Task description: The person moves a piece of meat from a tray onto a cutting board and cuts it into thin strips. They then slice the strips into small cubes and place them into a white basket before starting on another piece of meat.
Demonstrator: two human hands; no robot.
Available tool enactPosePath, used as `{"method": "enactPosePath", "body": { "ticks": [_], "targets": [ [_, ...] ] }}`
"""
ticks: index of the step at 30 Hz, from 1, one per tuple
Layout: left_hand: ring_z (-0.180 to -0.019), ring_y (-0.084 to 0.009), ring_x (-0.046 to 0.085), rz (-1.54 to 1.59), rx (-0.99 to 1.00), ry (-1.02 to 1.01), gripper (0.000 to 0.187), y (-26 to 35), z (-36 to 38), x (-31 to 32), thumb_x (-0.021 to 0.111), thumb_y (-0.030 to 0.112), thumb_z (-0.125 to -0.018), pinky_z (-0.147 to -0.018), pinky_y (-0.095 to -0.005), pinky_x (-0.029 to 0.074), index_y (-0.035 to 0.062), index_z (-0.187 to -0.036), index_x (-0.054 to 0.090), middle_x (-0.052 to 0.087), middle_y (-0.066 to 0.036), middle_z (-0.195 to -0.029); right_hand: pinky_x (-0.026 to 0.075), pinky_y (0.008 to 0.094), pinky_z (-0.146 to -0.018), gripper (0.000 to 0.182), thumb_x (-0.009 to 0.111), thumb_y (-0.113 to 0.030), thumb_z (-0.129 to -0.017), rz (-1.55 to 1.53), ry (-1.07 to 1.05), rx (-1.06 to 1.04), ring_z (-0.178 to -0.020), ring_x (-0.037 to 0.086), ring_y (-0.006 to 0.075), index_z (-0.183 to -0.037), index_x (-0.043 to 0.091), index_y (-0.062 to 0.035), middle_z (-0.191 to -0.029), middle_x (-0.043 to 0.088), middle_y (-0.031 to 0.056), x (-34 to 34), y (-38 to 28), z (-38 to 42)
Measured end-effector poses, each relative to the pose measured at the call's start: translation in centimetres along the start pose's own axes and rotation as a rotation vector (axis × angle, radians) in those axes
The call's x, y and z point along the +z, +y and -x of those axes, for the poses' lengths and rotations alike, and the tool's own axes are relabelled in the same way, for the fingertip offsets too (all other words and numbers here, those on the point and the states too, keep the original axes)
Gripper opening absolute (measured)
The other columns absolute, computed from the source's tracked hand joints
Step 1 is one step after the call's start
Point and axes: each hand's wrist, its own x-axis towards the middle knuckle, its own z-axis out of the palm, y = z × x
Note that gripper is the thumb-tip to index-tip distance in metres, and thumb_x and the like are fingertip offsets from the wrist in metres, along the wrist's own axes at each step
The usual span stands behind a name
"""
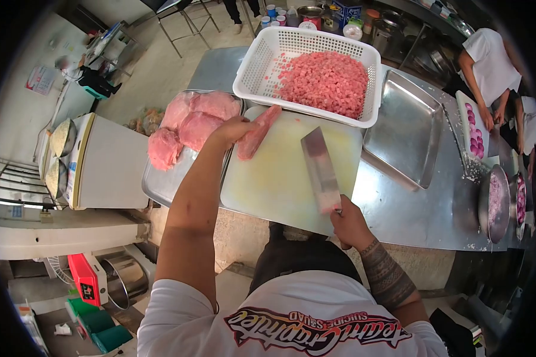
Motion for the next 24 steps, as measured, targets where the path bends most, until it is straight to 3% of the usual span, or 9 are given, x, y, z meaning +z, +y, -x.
{"method": "enactPosePath", "body": {
  "ticks": [2, 4, 7, 11, 14, 17, 19, 22, 24],
  "targets": [
    [-0.105, -0.0227, 0.068, 0.036, -0.035, -0.066, 0.084, -0.1, -0.7, -0.3, 0.087, 0.052, -0.081, -0.089, -0.0435, 0.055, -0.0093, -0.132, 0.061, 0.07, -0.016, -0.115, 0.056, 0.051, -0.069, 0.023, 0.056, -0.011, -0.099, 0.032, 0.035, -0.069, -0.076, 0.072, 0.044, -0.116, 0.053, 0.0055, -0.086, 0.068, 0.03, 0.3, 0.4, -0.8],
    [-0.097, -0.0206, 0.066, 0.039, -0.03, -0.043, 0.081, 1.0, 1.1, 0.3, 0.086, 0.054, -0.081, -0.083, -0.0422, 0.054, -0.0092, -0.127, 0.066, 0.07, -0.016, -0.108, 0.056, 0.052, -0.072, 0.025, 0.056, -0.011, -0.099, 0.018, -0.011, 0.039, -0.079, 0.071, 0.046, -0.116, 0.053, 0.0066, -0.086, 0.068, 0.0304, -0.6, -3.0, -0.8],
    [-0.112, -0.033, 0.071, -0.317, -0.05, 0.004, 0.087, 2.5, 2.4, 1.5, 0.081, 0.058, -0.083, -0.094, -0.0469, 0.054, -0.0053, -0.138, 0.061, 0.072, -0.022, -0.125, 0.056, 0.0537, -0.077, 0.026, 0.058, -0.012, -0.099, 0.076, 0.008, -0.009, -0.086, 0.07, 0.0496, -0.116, 0.053, 0.0079, -0.09, 0.068, 0.0319, -0.3, -3.6, -1.7],
    [-0.102, -0.037, 0.076, -0.566, 0.091, 0.304, 0.069, 0.2, -1.1, 2.6, 0.082, 0.052, -0.08, -0.088, -0.0463, 0.058, -0.0071, -0.115, 0.073, 0.077, -0.026, -0.109, 0.054, 0.0557, -0.082, 0.028, 0.059, -0.013, -0.098, 0.215, 0.125, -0.145, -0.094, 0.068, 0.0528, -0.115, 0.054, 0.0087, -0.097, 0.068, 0.0341, 1.2, -2.6, -4.0],
    [-0.095, -0.0384, 0.076, -0.576, 0.156, 0.38, 0.06, -1.3, -1.7, 2.8, 0.083, 0.049, -0.078, -0.083, -0.0459, 0.059, -0.0075, -0.098, 0.077, 0.077, -0.027, -0.098, 0.053, 0.0565, -0.085, 0.028, 0.06, -0.013, -0.098, 0.189, 0.068, -0.056, -0.1, 0.066, 0.0536, -0.116, 0.054, 0.008, -0.101, 0.068, 0.0354, 1.0, -4.1, -4.7],
    [-0.084, -0.0382, 0.077, -0.628, 0.174, 0.327, 0.049, -4.4, -4.1, 2.5, 0.084, 0.042, -0.077, -0.076, -0.0468, 0.059, -0.0042, -0.09, 0.078, 0.077, -0.024, -0.086, 0.055, 0.0535, -0.08, 0.028, 0.061, -0.013, -0.097, 0.097, 0.077, -0.094, -0.091, 0.069, 0.0505, -0.116, 0.054, 0.0071, -0.098, 0.069, 0.0331, 2.2, -1.8, -6.0],
    [-0.079, -0.0379, 0.076, -0.68, 0.234, 0.347, 0.038, -4.9, -3.5, 3.3, 0.084, 0.035, -0.077, -0.074, -0.048, 0.058, -0.0019, -0.087, 0.078, 0.076, -0.022, -0.079, 0.056, 0.0487, -0.072, 0.026, 0.06, -0.012, -0.098, 0.014, 0.029, -0.05, -0.08, 0.07, 0.0414, -0.117, 0.055, 0.0053, -0.092, 0.069, 0.0273, 1.9, -1.9, -5.9],
    [-0.079, -0.0358, 0.075, -0.427, 0.042, 0.155, 0.025, -3.9, -0.7, 4.7, 0.083, 0.024, -0.078, -0.073, -0.0473, 0.057, 0.0017, -0.088, 0.079, 0.075, -0.021, -0.08, 0.055, 0.0407, -0.062, 0.025, 0.06, -0.011, -0.099, -0.118, -0.016, 0.027, -0.066, 0.068, 0.0265, -0.12, 0.057, 0.003, -0.084, 0.068, 0.0177, 1.7, -3.1, -5.2],
    [-0.081, -0.0334, 0.074, -0.481, 0.187, 0.13, 0.026, -4.2, 0.6, 6.4, 0.082, 0.021, -0.081, -0.074, -0.0441, 0.058, -0.0013, -0.094, 0.077, 0.076, -0.022, -0.089, 0.054, 0.0371, -0.059, 0.025, 0.06, -0.01, -0.1, -0.16, -0.024, 0.052, -0.061, 0.066, 0.0193, -0.121, 0.057, 0.002, -0.081, 0.066, 0.0129, 1.7, -3.8, -4.9]
  ]
}}
